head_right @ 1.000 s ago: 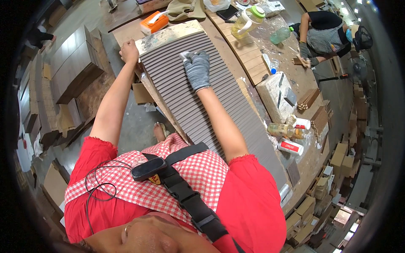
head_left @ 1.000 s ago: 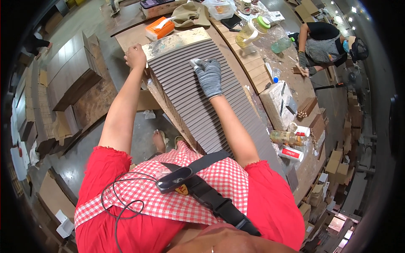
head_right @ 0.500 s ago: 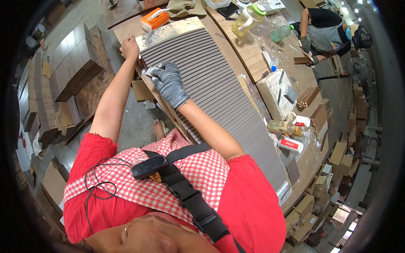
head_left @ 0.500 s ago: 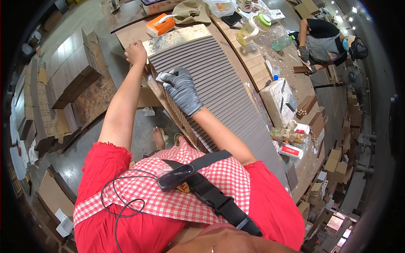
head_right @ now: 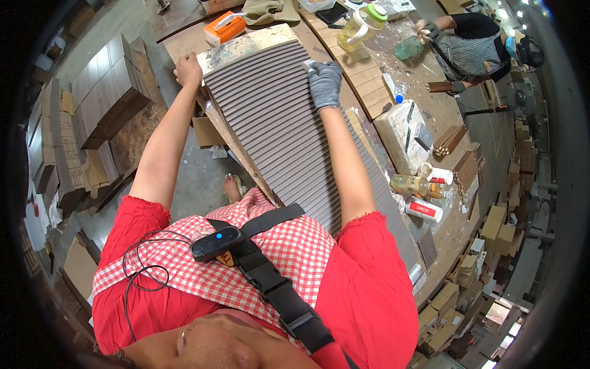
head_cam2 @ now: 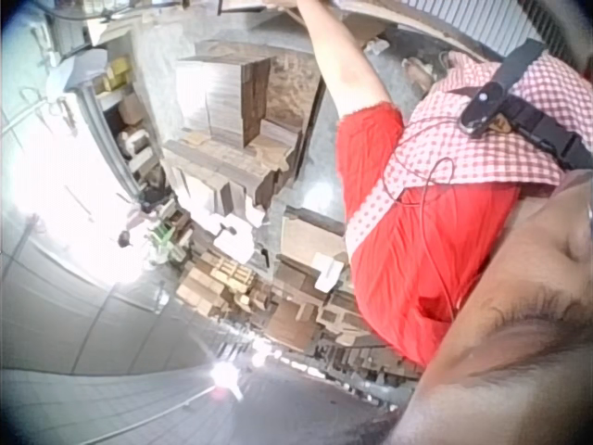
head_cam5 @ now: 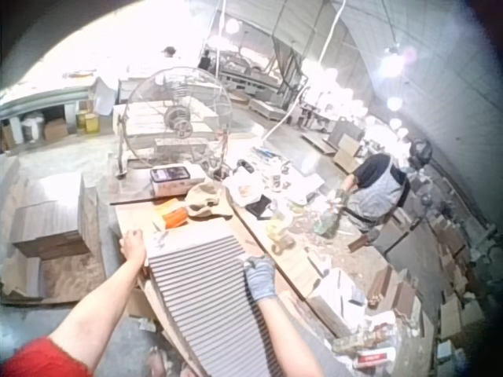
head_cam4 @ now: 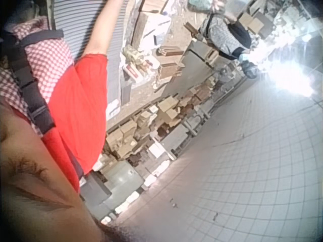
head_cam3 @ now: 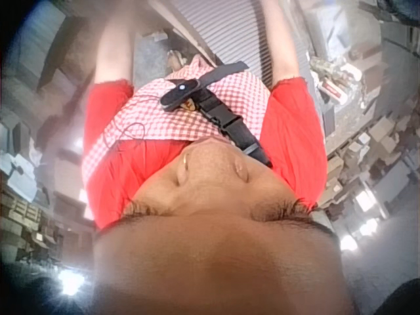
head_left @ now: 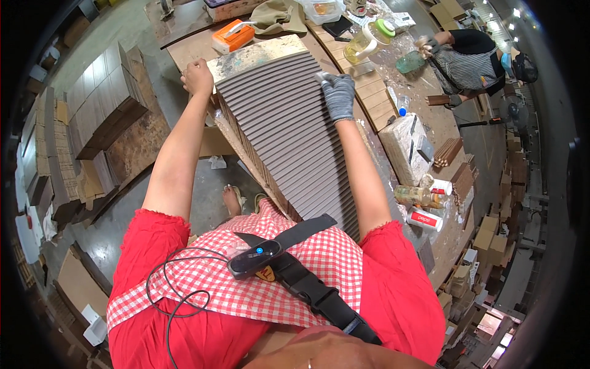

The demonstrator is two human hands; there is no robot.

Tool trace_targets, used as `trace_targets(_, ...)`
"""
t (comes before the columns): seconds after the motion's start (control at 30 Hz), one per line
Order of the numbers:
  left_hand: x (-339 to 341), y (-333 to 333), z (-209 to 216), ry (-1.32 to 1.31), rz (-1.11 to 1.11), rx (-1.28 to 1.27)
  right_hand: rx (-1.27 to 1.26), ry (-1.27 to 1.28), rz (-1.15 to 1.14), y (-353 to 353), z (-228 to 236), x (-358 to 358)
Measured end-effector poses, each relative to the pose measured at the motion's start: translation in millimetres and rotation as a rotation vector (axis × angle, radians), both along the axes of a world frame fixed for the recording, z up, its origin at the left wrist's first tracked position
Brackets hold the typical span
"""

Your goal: The person wipes individual slats of a wooden venetian blind panel by hand. The person handles a small cleaning block to rub across the surface of the slats, then turns the blind panel over to clean the other side.

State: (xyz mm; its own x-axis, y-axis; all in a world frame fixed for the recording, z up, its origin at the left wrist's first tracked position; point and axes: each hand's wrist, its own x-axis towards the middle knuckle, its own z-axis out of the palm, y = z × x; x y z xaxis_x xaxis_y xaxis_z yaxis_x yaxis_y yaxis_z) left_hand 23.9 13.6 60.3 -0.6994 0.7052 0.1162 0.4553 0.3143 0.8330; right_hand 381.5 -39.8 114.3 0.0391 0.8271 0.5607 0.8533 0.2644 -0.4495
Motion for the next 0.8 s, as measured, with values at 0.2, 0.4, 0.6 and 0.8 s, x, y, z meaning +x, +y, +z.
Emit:
trace_targets(0.2,-4,2,-5,0.003,-0.002,-0.006,-0.213,0.263,-0.022,14,-3,21)
trace_targets(0.4,3,6,4,-0.019,-0.042,0.029,-0.213,0.195,-0.014,-10,-22,-3)
trace_targets(0.6,-28,-6,-25,-0.002,0.041,-0.018,-0.194,-0.048,0.196,-92,9,-124)
trace_targets(0.8,-18,2,-15,-0.005,0.016,-0.021,-0.257,0.054,0.397,-128,15,-171)
